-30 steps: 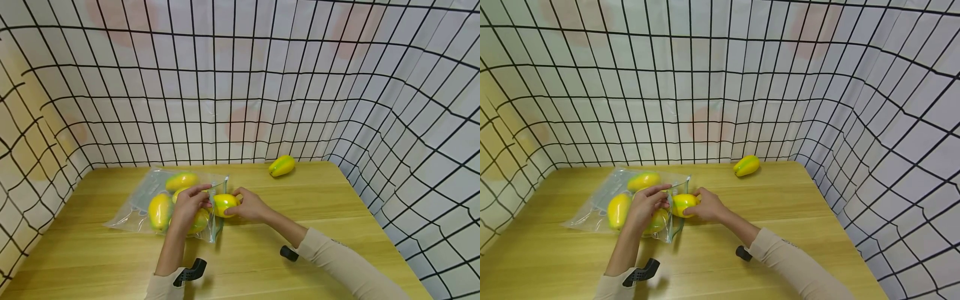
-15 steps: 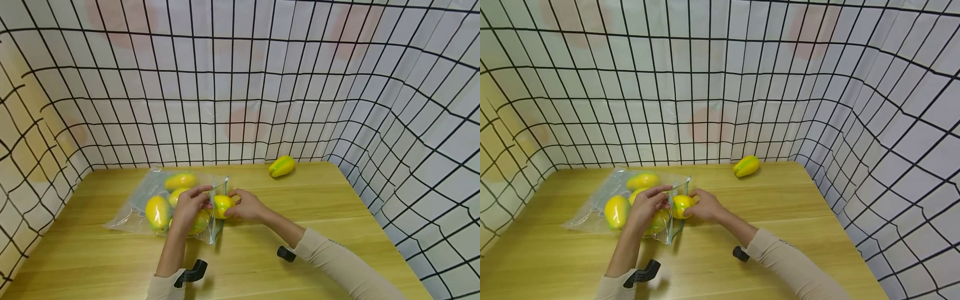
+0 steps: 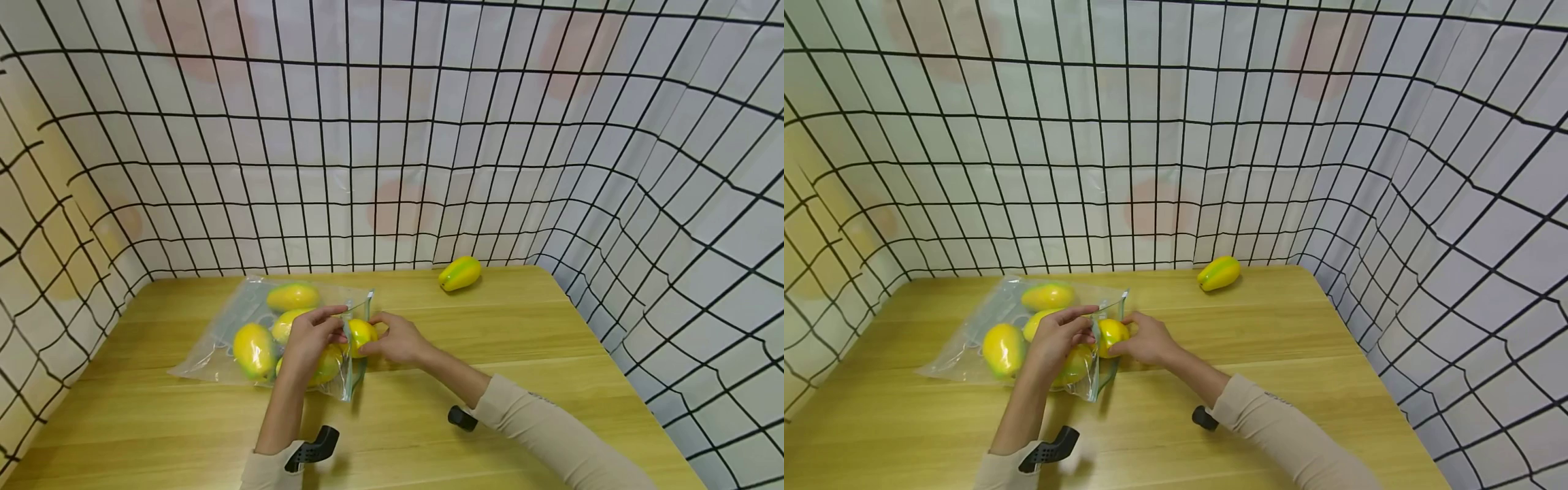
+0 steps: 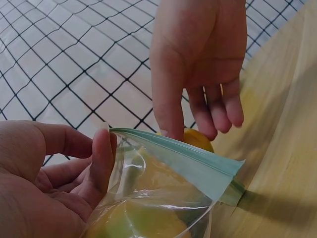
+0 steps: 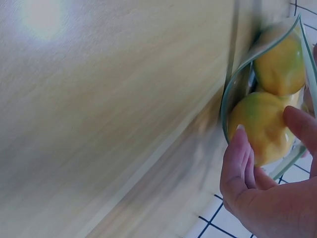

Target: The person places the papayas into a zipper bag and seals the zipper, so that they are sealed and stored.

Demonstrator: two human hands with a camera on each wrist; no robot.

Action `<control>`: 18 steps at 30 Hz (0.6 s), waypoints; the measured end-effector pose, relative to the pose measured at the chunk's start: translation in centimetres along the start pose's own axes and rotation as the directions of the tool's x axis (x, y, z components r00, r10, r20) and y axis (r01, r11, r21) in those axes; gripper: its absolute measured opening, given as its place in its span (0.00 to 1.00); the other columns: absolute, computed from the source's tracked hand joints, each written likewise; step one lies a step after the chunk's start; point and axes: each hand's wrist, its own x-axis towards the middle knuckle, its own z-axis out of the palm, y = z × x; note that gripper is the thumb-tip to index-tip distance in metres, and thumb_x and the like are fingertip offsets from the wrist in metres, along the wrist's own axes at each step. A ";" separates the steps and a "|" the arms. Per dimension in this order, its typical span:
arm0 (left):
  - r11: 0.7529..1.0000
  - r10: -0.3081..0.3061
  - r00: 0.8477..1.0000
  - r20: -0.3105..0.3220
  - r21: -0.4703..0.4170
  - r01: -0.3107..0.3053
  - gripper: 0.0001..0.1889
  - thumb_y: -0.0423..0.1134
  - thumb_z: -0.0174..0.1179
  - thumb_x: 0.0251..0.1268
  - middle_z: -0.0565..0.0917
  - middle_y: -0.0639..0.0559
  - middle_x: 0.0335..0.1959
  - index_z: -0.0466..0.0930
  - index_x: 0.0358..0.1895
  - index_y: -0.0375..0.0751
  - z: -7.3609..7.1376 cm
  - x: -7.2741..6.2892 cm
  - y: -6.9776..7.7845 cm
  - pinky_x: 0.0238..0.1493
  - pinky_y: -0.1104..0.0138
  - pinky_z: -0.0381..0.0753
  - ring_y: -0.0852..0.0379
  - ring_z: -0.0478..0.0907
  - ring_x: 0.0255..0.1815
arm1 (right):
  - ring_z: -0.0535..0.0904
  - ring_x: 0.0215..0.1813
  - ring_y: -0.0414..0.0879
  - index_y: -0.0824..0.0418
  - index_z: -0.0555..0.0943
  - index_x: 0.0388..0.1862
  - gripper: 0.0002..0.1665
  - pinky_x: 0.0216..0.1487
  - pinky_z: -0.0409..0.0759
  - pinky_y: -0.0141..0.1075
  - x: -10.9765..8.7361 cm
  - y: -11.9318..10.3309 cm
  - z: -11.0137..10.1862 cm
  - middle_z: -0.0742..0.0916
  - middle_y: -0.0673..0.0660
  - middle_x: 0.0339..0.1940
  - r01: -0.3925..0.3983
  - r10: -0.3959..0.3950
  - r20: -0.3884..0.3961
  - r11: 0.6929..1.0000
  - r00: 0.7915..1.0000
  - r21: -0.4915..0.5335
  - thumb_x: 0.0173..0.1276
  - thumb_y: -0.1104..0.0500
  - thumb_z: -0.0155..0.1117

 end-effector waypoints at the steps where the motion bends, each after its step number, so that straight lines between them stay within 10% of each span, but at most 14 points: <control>1: 1.000 0.001 1.000 0.001 0.000 -0.001 0.16 0.30 0.57 0.70 0.85 0.41 0.40 0.83 0.57 0.31 0.0 0.0 0.0 0.35 0.68 0.88 0.56 0.82 0.26 | 0.84 0.30 0.53 0.61 0.75 0.66 0.39 0.26 0.80 0.34 0.0 0.0 0.1 0.89 0.60 0.33 0.001 -0.001 0.001 1.000 1.000 0.002 0.58 0.52 0.78; 18: 1.000 -0.007 1.000 0.007 -0.013 0.007 0.17 0.29 0.56 0.70 0.84 0.45 0.35 0.82 0.59 0.30 -0.1 0.0 0.0 0.34 0.68 0.88 0.55 0.82 0.26 | 0.83 0.31 0.51 0.67 0.75 0.59 0.27 0.26 0.75 0.31 0.2 -0.3 0.6 0.89 0.65 0.39 0.006 -0.003 -0.051 0.998 0.999 0.058 0.66 0.56 0.70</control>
